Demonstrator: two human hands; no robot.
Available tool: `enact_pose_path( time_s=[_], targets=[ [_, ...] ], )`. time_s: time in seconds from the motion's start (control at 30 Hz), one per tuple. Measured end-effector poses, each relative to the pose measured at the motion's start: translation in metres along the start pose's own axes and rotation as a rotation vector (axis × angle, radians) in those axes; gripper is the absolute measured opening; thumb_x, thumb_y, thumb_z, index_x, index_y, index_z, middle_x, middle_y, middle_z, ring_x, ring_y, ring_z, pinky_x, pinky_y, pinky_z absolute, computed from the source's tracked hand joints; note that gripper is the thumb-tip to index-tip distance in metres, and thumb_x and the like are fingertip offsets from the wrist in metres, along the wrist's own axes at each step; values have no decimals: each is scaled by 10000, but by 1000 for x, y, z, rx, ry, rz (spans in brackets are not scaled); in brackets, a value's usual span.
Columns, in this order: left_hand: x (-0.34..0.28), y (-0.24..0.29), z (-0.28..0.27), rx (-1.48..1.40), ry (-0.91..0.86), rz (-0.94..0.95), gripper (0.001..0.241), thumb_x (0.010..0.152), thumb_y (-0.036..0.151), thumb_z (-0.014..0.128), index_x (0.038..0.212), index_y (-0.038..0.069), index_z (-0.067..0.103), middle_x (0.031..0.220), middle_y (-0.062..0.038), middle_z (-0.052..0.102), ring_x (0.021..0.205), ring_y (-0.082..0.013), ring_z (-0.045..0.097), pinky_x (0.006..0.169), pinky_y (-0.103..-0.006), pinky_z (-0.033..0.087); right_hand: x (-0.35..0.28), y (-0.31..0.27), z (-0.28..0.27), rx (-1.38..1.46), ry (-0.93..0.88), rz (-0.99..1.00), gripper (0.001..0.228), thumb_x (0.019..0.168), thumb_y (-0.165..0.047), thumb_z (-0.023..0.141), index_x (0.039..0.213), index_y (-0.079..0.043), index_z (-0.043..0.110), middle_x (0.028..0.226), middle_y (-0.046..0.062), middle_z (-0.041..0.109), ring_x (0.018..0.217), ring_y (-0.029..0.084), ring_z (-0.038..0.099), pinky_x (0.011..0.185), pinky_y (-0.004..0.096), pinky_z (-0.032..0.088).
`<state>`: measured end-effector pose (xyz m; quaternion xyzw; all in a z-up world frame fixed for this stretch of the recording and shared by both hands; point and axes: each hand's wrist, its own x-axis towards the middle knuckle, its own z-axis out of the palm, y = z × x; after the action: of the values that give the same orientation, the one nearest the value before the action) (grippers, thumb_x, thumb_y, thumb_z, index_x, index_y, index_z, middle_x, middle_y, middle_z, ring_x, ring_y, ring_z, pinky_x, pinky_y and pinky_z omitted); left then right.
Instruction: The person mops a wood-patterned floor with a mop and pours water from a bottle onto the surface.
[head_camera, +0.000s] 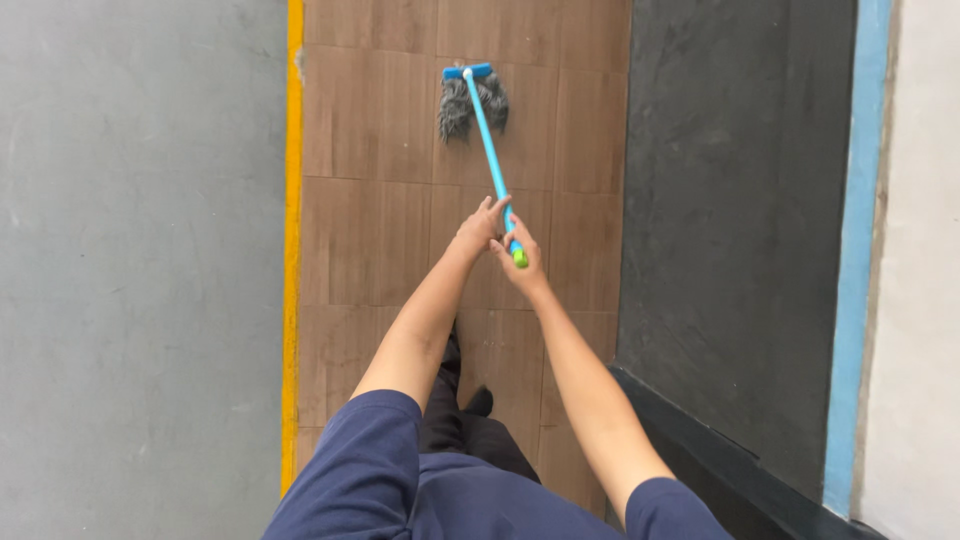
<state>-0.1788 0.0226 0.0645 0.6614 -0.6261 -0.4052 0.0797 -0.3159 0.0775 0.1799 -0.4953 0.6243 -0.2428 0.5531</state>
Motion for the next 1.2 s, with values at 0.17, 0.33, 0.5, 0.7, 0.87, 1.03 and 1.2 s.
enact_pose_path(
  time_s=[0.17,0.33,0.5,0.7,0.87,1.03,1.2],
  targets=[
    [-2,-1,-58,68,-27,-68,978,840,136,785,1588,435,230,1678,-182,179,1295,-384,572,990,-491,535,18,-40,-17,-130,71,-726,249,878,-75,801,845,0,565,1103,200,651,1350,345,572,1010,382,458],
    [-16,40,-52,-35,128,118,1008,727,66,820,1554,356,321,1652,-173,209,1359,-367,494,959,-464,534,-78,-80,-42,-166,16,-568,261,875,-102,770,760,-22,550,1107,147,654,1117,287,674,901,361,501],
    [-51,68,1,-32,258,542,205,779,165,818,936,108,699,1117,-109,739,1227,-302,658,1101,-400,542,-171,-103,-66,-161,70,-611,205,844,-17,731,735,9,558,1007,138,678,1127,297,647,1017,409,467],
    [-127,63,52,187,-66,368,179,857,313,737,916,144,731,1016,-127,717,1044,-339,689,941,-450,567,-233,-65,-70,83,-37,-484,231,836,44,686,685,10,515,763,74,584,933,236,637,925,344,497],
    [-212,25,76,59,51,292,242,831,369,744,937,152,726,1077,-102,701,1102,-338,641,897,-494,559,-269,-32,-61,164,-163,-484,177,771,70,633,680,14,491,772,72,569,928,229,634,904,333,486],
    [-296,-3,60,69,36,97,232,855,352,699,1025,197,719,1173,-53,686,1173,-301,623,886,-542,560,-311,-19,-21,199,-282,-456,131,774,42,600,667,18,528,774,76,579,952,241,619,947,342,479],
    [-350,-65,37,111,36,-9,220,879,357,678,1039,214,730,1193,-39,679,1174,-306,616,890,-538,555,-333,-1,40,287,-377,-441,179,813,1,610,679,-20,492,790,57,549,973,243,609,973,366,481]
  ],
)
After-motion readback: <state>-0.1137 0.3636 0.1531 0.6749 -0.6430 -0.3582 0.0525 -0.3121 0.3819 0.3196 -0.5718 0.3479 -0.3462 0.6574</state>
